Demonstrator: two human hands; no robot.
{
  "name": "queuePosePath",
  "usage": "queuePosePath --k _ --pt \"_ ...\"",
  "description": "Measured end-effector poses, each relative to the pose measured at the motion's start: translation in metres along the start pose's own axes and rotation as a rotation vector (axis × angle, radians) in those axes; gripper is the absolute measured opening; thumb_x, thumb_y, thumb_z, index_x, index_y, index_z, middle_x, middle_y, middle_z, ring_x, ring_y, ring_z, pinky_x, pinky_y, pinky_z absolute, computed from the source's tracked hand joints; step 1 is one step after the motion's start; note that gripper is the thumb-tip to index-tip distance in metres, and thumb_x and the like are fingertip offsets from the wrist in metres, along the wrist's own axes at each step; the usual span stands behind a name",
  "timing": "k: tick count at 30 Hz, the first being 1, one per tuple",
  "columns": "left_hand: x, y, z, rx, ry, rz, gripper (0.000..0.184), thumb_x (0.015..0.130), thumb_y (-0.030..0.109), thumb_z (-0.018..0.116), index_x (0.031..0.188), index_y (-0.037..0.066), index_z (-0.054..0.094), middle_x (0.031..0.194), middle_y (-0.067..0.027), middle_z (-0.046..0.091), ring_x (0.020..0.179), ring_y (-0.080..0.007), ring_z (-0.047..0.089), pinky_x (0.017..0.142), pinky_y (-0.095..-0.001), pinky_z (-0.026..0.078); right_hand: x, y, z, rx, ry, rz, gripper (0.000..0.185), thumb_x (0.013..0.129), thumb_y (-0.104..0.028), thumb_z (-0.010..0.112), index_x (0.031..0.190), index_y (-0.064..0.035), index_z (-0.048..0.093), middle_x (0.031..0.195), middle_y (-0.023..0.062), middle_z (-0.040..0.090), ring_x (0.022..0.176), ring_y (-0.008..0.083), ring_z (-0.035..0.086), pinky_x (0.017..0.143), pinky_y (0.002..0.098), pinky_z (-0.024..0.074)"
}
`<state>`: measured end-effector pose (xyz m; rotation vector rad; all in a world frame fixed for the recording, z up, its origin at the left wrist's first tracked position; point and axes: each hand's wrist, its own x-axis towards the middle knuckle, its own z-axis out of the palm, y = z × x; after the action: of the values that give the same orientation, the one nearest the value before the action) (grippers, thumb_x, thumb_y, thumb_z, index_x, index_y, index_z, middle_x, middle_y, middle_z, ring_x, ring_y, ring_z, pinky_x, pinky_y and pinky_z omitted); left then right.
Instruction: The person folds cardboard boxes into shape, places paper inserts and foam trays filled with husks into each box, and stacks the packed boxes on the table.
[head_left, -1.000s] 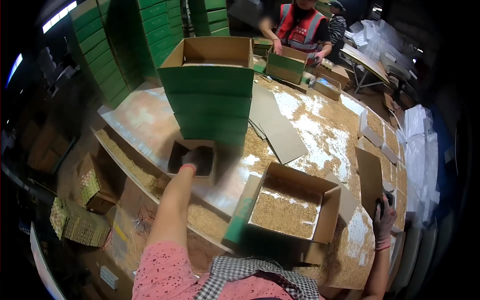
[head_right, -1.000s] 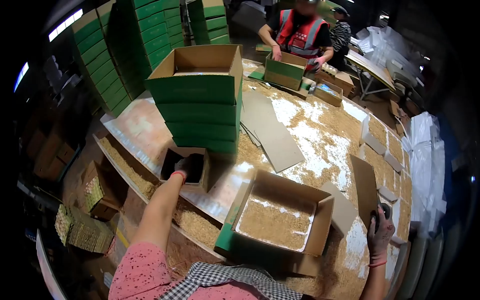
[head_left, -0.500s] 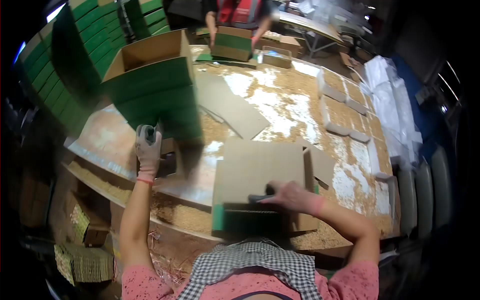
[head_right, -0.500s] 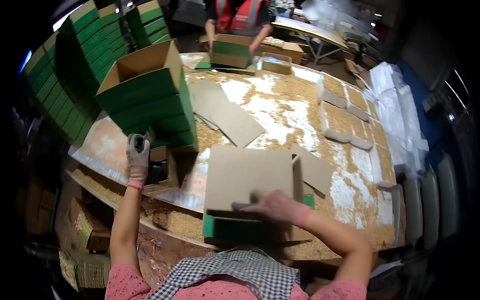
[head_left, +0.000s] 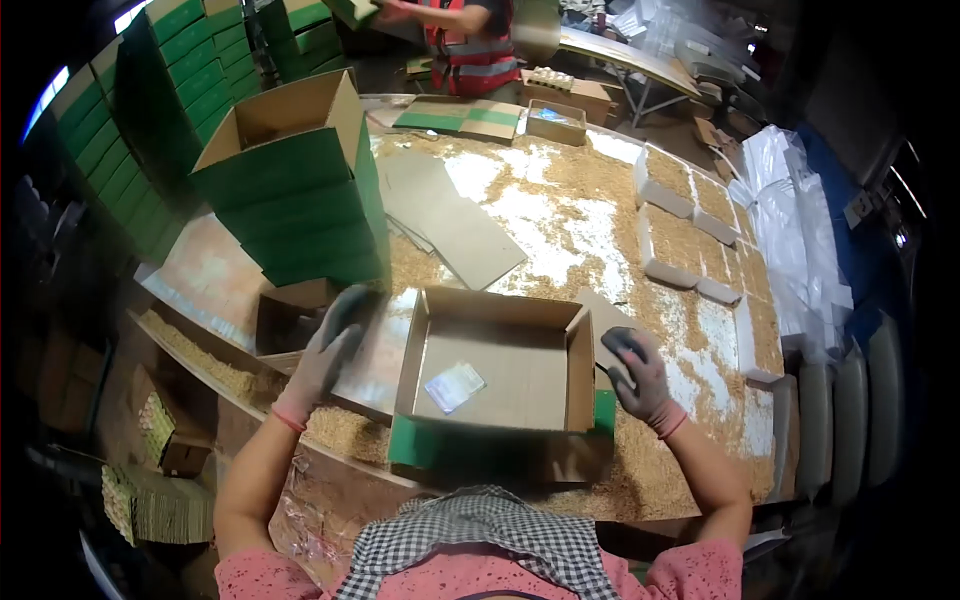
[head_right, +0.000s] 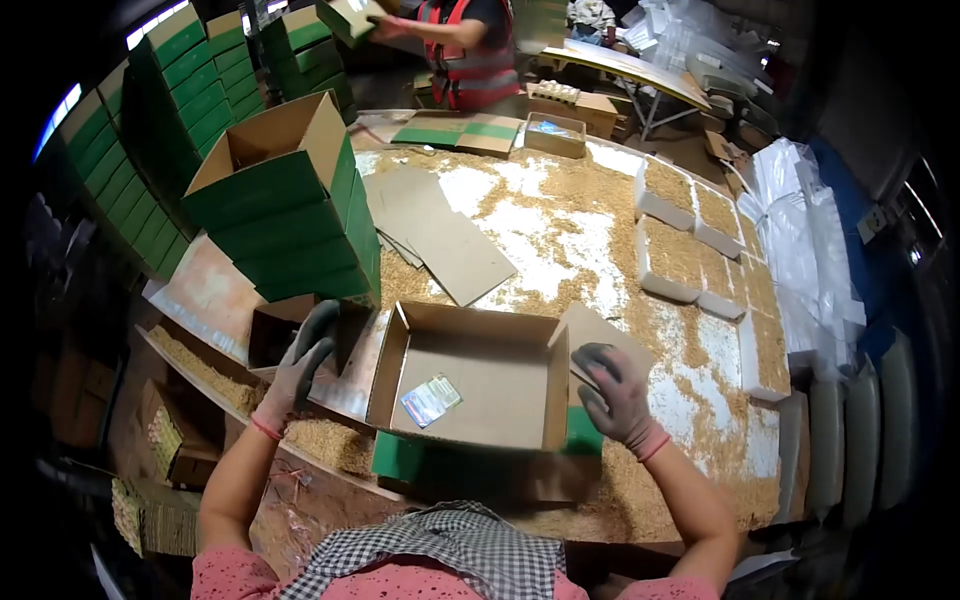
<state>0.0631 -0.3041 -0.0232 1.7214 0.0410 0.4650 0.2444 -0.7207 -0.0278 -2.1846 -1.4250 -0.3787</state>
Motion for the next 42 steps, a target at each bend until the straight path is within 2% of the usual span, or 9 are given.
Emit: queuePosePath --k 2,6,11,17,24,30,35,41,42 --pt "-0.013 -0.091 -0.016 0.04 -0.248 -0.457 0.054 0.094 0.021 0.048 0.144 0.008 0.031 0.141 -0.0124 0.041 0.13 -0.025 0.04 0.106 -0.0352 0.036 -0.003 -0.006 0.057 0.073 -0.124 -0.026 0.052 0.078 -0.024 0.067 0.123 -0.0033 0.053 0.128 0.0197 0.048 0.122 0.038 0.042 0.102 0.0496 0.0383" --pt "-0.013 -0.069 0.086 0.683 -0.3 -0.466 0.109 0.079 0.041 0.07 0.148 0.004 -0.005 0.143 -0.0263 0.034 0.118 -0.0397 0.051 0.097 -0.0394 0.044 0.03 -0.055 0.131 0.102 -0.311 -0.105 0.051 0.079 -0.026 0.065 0.124 -0.0064 0.05 0.129 0.0209 0.046 0.124 0.037 0.04 0.108 0.0513 0.0285" --pt "-0.018 -0.104 0.069 0.643 -0.243 -0.336 0.116 0.071 0.056 0.07 0.146 -0.002 0.002 0.126 -0.0297 0.05 0.102 -0.0421 0.059 0.088 -0.0421 0.049 -0.035 -0.025 0.149 0.651 0.064 0.798 0.068 0.094 -0.027 0.049 0.145 0.0044 0.016 0.148 0.0245 0.023 0.135 0.0357 0.027 0.112 0.0388 0.0232" --pt "0.014 -0.078 0.056 0.221 -0.192 -0.156 0.092 0.081 0.03 0.069 0.146 -0.003 0.011 0.139 -0.0274 0.038 0.125 -0.0353 0.045 0.103 -0.0365 0.038 0.054 -0.056 0.093 1.202 0.483 1.11 0.049 0.087 -0.016 0.064 0.131 -0.0024 0.048 0.119 0.0045 0.053 0.112 0.0158 0.05 0.098 0.0304 0.0423" --pt "0.09 0.043 -0.154 -0.22 0.589 0.611 0.058 0.095 0.018 0.05 0.145 0.001 0.025 0.143 -0.0117 0.036 0.129 -0.0214 0.038 0.107 -0.0325 0.03 0.228 0.124 0.014 1.316 0.566 0.282 0.045 0.099 -0.025 0.042 0.138 -0.0011 0.041 0.138 0.0099 0.046 0.123 0.0216 0.046 0.106 0.0327 0.0368" --pt "0.144 -0.027 -0.244 -0.233 0.547 0.003 0.064 0.085 -0.003 0.057 0.143 0.006 0.033 0.132 -0.0067 0.047 0.121 -0.0193 0.045 0.104 -0.0296 0.035 0.428 0.065 0.08 1.43 0.338 0.387 0.049 0.097 -0.035 0.045 0.134 -0.0035 0.045 0.131 0.011 0.051 0.118 0.0236 0.051 0.101 0.0362 0.0413" --pt "0.13 -0.011 -0.226 0.048 0.538 0.345 0.072 0.086 -0.004 0.051 0.148 0.007 0.017 0.138 -0.0104 0.041 0.123 -0.022 0.042 0.105 -0.0319 0.033 0.497 -0.013 0.167 1.486 -0.066 0.438 0.053 0.094 -0.043 0.049 0.131 -0.0054 0.048 0.126 0.0118 0.055 0.114 0.0251 0.054 0.097 0.0391 0.0451" --pt "0.122 -0.059 -0.262 -0.018 0.598 0.194 0.055 0.097 0.01 0.042 0.147 0.007 0.019 0.144 -0.0092 0.034 0.13 -0.0212 0.036 0.108 -0.0315 0.03 0.446 -0.04 0.152 1.548 -0.249 0.333 0.063 0.092 -0.052 0.048 0.137 -0.0084 0.042 0.133 0.0112 0.049 0.118 0.0257 0.05 0.099 0.0404 0.0421" --pt "0.102 -0.075 -0.268 -0.03 0.616 0.143 0.055 0.098 0.012 0.042 0.147 0.007 0.02 0.145 -0.0094 0.033 0.13 -0.0217 0.035 0.109 -0.0319 0.029 0.419 -0.035 0.14 1.739 -0.257 0.678 0.065 0.093 -0.052 0.047 0.141 -0.0091 0.038 0.139 0.0106 0.045 0.121 0.0258 0.048 0.101 0.0401 0.0395"
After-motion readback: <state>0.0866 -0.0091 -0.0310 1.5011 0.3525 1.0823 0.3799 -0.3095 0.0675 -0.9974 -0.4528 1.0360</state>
